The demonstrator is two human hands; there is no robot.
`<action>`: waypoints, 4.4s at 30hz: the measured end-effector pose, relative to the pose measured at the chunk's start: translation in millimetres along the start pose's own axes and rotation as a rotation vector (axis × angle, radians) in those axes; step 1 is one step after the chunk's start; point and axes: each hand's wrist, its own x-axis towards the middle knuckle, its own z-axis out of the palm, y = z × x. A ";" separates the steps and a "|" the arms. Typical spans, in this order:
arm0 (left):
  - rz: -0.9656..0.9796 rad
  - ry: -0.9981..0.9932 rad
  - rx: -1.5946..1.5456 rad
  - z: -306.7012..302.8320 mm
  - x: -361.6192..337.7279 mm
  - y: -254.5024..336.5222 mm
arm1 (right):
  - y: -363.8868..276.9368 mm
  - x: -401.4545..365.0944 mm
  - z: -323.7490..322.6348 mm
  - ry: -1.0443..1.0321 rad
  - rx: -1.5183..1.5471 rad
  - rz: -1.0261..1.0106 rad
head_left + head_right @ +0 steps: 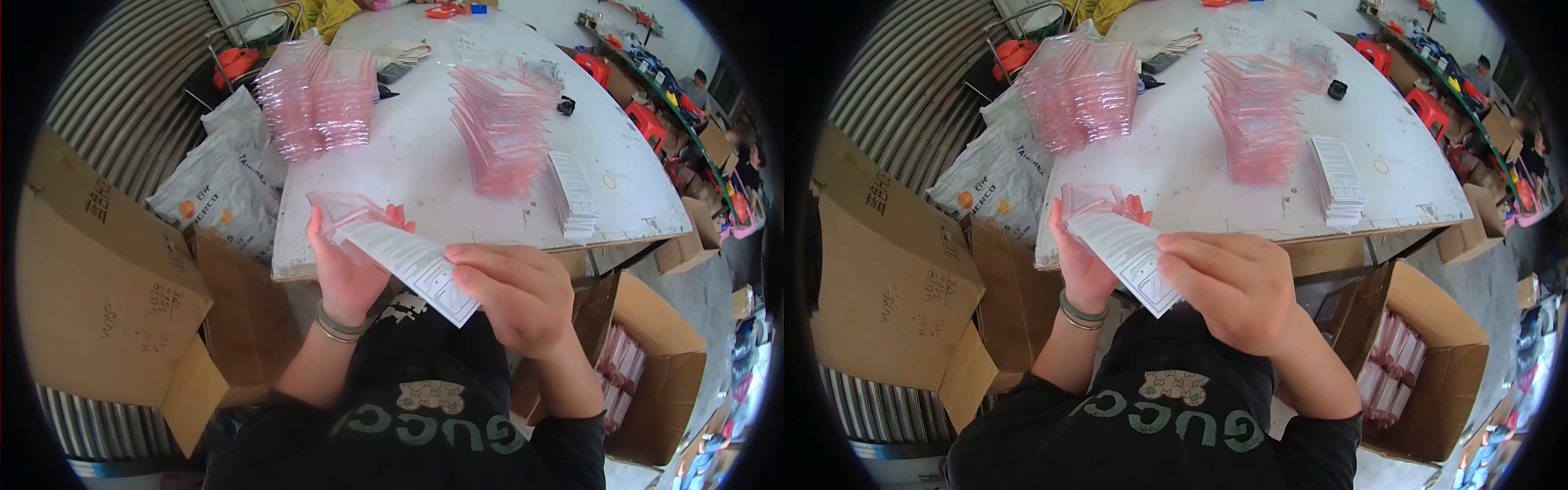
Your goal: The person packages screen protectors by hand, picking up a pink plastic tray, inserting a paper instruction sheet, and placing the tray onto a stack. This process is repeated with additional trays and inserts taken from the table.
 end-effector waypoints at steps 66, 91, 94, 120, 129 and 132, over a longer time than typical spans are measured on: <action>0.000 -0.058 0.918 -32.2 -7.7 26.2 | 185.0 60.2 -72.7 -0.116 -0.478 0.179; 1.362 -0.714 2.677 98.8 48.4 81.7 | -1.1 -120.7 100.5 0.318 1.024 1.082; 1.015 -1.159 2.447 59.2 -31.2 25.3 | 5.4 -72.0 88.9 0.561 1.533 1.138; 0.080 0.143 -0.152 16.9 -23.1 1.3 | -28.2 -42.1 115.2 0.138 -0.232 0.203; 0.107 0.171 -0.155 9.3 -23.8 1.6 | -29.6 -36.9 111.9 0.159 -0.136 0.176; 0.116 0.146 -0.160 10.3 -22.2 2.0 | -30.5 -35.0 108.7 0.168 -0.063 0.221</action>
